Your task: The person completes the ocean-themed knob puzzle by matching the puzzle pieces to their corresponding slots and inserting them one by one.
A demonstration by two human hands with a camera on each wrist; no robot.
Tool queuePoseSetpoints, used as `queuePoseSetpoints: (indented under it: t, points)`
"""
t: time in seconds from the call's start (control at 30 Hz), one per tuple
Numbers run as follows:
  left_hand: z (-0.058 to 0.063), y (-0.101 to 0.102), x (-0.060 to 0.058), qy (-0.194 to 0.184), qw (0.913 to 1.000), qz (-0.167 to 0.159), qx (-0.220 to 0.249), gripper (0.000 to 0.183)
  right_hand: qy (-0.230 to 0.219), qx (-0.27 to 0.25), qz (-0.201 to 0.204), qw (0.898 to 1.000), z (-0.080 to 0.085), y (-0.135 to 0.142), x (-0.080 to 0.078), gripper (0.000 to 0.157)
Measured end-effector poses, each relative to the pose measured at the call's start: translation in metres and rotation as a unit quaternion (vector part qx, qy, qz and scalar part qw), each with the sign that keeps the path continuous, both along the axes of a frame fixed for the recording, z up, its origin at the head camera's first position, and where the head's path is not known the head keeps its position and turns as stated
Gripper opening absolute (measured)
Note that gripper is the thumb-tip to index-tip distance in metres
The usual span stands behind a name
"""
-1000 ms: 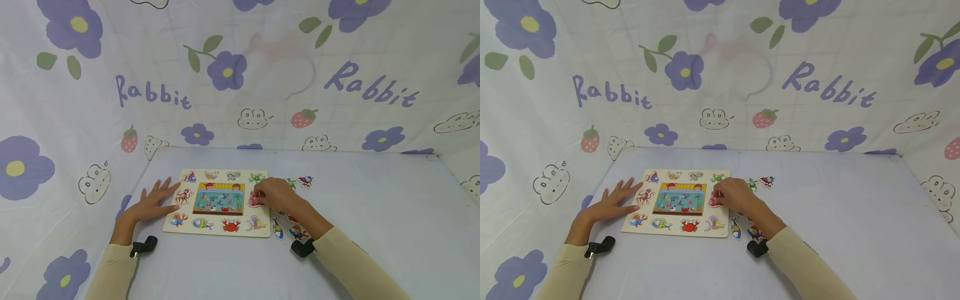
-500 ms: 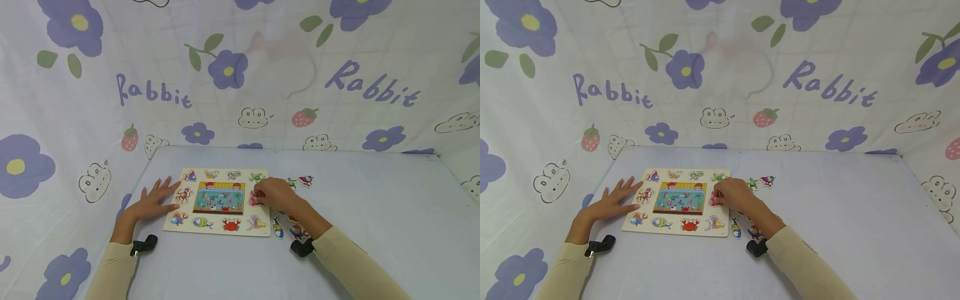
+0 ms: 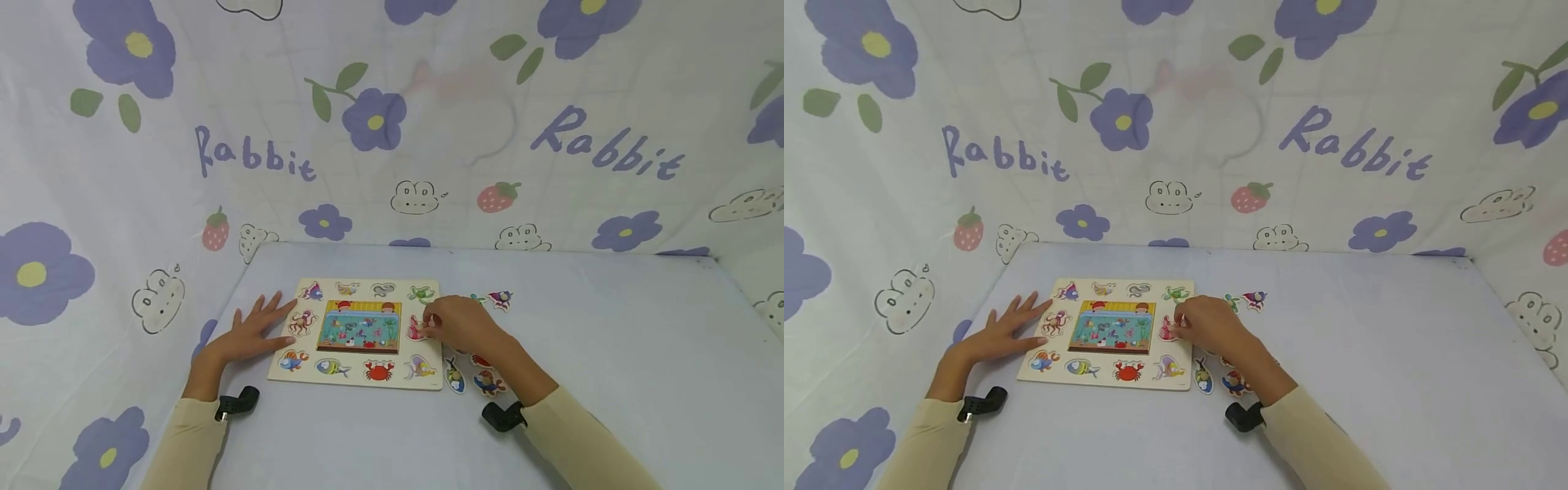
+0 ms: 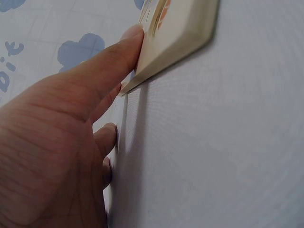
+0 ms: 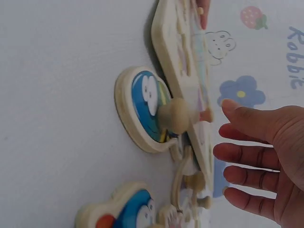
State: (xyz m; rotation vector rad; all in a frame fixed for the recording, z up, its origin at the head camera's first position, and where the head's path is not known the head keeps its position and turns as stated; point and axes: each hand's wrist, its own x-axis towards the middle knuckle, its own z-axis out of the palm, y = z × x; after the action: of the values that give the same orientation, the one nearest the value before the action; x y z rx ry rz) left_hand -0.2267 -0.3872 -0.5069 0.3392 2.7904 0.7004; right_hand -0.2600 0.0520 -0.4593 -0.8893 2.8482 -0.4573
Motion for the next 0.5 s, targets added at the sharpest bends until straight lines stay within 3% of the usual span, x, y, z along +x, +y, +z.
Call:
queuePoseSetpoints:
  t: [0.23, 0.5]
  points:
    - [0.003, 0.002, 0.000, 0.002, 1.0000, 0.001, -0.006, 0.084, 0.030, -0.026, -0.022, 0.999, 0.014, 0.023, 0.017, 0.030]
    - [0.001, 0.002, -0.001, 0.001, 1.0000, -0.004, -0.005, 0.085, 0.034, -0.036, -0.033, 0.998, 0.016, 0.049, 0.029, 0.029]
